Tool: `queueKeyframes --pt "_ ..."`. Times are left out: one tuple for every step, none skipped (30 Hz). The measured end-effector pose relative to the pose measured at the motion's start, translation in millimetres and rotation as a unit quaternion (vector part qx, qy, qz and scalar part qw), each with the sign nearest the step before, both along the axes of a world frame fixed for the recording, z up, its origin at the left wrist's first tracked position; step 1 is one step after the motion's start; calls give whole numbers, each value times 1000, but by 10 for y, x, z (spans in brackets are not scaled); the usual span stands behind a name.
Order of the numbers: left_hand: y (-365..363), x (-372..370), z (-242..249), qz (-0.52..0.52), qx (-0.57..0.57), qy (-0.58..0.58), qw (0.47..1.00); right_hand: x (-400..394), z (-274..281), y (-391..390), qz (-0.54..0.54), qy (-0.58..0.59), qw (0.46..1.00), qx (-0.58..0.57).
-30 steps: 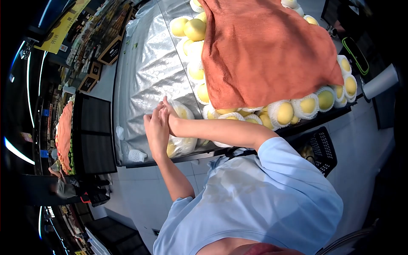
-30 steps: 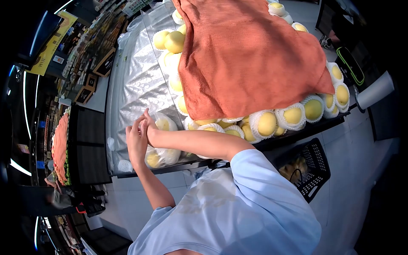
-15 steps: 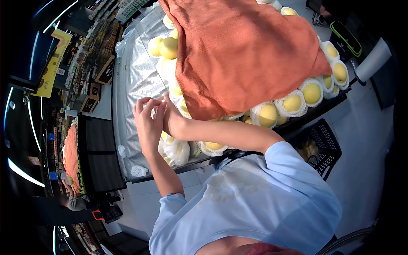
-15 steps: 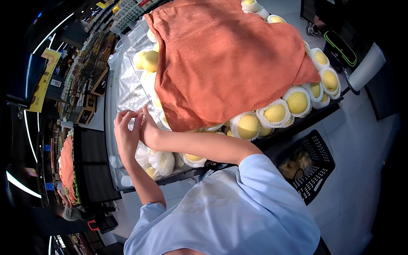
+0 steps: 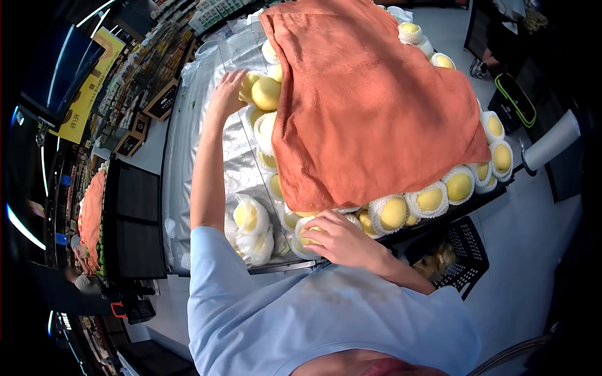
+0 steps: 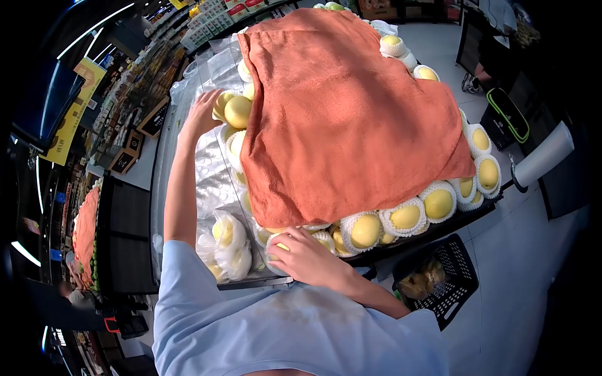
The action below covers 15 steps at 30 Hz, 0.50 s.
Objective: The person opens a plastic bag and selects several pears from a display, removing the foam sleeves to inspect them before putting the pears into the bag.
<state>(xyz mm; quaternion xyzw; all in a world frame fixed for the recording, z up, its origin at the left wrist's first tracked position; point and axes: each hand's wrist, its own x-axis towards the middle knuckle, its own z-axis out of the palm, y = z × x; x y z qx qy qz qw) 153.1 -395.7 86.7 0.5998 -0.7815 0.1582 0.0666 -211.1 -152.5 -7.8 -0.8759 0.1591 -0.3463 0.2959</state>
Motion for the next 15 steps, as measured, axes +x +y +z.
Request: queueKeyframes --pt "-81 2 1 3 -4 4 1000 -24 -20 -13 3 4 1000 -4" --pt "-154 -11 -8 11 40 -27 999 -43 -33 -32 4 -15 1000 9" --pt "-212 -27 -36 19 85 -57 995 -55 -48 -48 4 -34 999 22" --pt "-265 -58 -84 46 92 -66 993 -58 -73 -67 -3 -30 999 25" --pt "-278 -116 -65 48 89 -64 993 -62 -105 -89 -1 -27 999 22" --pt "-264 -174 -22 57 102 -80 990 -64 -141 -107 -9 -19 999 25" --pt "-240 -203 -5 66 117 -97 986 -60 -174 -122 -16 -11 999 31" --pt "-253 -176 -14 42 111 -95 988 -47 -203 -144 -13 -8 999 32" --pt "-270 -151 -23 44 113 -93 988 -32 -233 -164 -20 -1 1000 13" --pt "-277 -120 -34 22 100 -100 990 -20 -250 -172 -26 7 1000 -5" --pt "-271 -90 -54 -1 87 -108 990 -11 -250 -174 -21 9 1000 -1" --pt "-273 -67 -69 -8 80 -108 991 -1 -243 -185 -23 20 999 -16" --pt "-275 -44 -76 -5 83 -106 991 12 -237 -204 -25 31 999 -33" --pt "-266 -46 -66 -20 73 -100 992 26 -238 -222 -23 32 999 -29" --pt "-246 -56 -74 -36 64 -92 993 36 -243 -225 -24 33 998 -37"
